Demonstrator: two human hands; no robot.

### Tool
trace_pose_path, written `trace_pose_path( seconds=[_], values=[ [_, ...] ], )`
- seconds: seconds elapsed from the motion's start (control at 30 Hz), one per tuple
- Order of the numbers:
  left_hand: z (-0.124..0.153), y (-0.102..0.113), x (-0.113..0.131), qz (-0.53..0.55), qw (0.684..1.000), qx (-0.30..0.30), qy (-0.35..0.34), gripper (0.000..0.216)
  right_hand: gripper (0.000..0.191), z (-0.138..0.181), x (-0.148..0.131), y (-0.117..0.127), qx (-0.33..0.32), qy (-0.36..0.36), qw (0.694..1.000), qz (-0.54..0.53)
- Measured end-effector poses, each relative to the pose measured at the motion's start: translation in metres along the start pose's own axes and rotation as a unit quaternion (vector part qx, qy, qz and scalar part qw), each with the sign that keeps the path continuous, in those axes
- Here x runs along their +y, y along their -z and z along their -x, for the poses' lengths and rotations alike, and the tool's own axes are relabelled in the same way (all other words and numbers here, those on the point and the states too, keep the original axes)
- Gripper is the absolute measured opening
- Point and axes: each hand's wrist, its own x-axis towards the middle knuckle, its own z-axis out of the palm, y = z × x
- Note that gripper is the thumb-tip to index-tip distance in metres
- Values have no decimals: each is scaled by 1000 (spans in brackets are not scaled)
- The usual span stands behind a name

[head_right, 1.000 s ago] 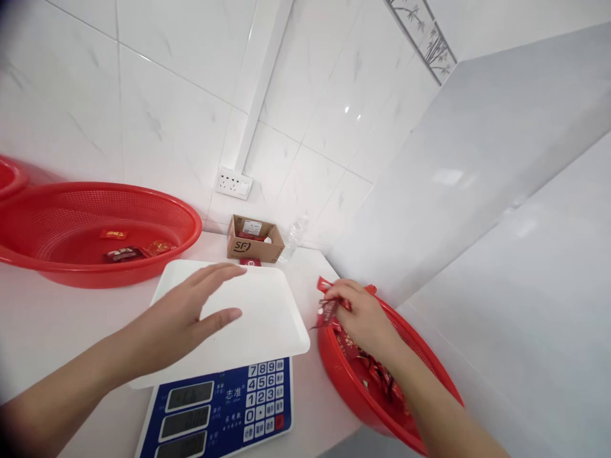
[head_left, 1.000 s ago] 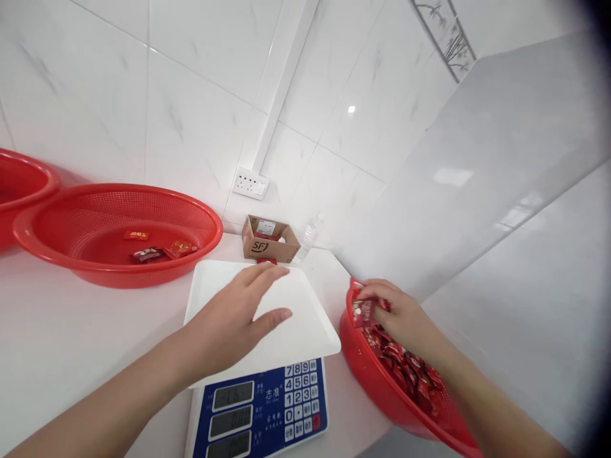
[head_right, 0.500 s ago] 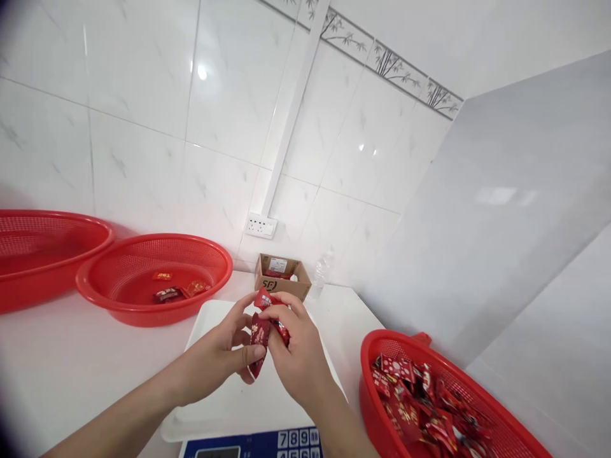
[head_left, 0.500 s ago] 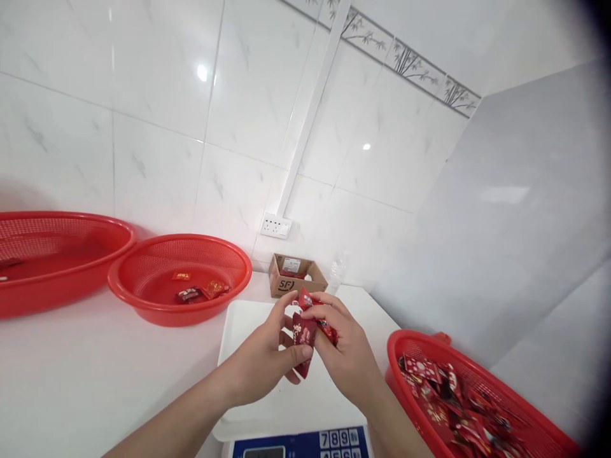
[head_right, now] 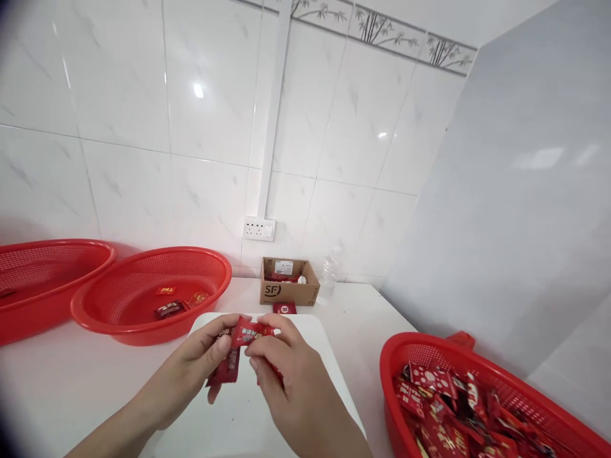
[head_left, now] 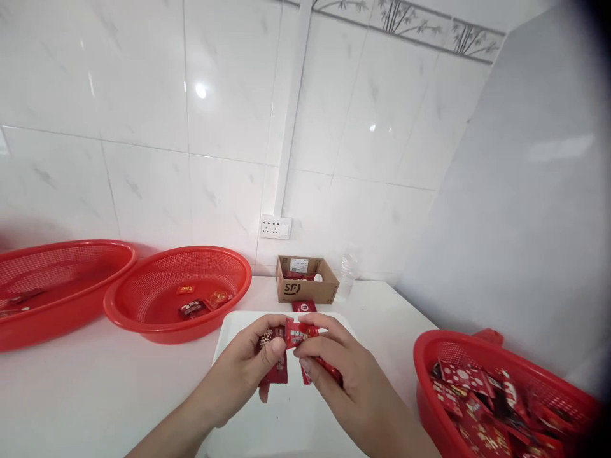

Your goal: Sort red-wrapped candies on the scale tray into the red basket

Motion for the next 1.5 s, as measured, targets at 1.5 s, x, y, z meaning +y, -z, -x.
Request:
trace_pose_path(
  seconds=[1.5],
  values=[
    [-4, 3, 1, -256, 966, 15, 29, 25, 53, -3, 17, 13, -26, -141, 988, -53]
  ],
)
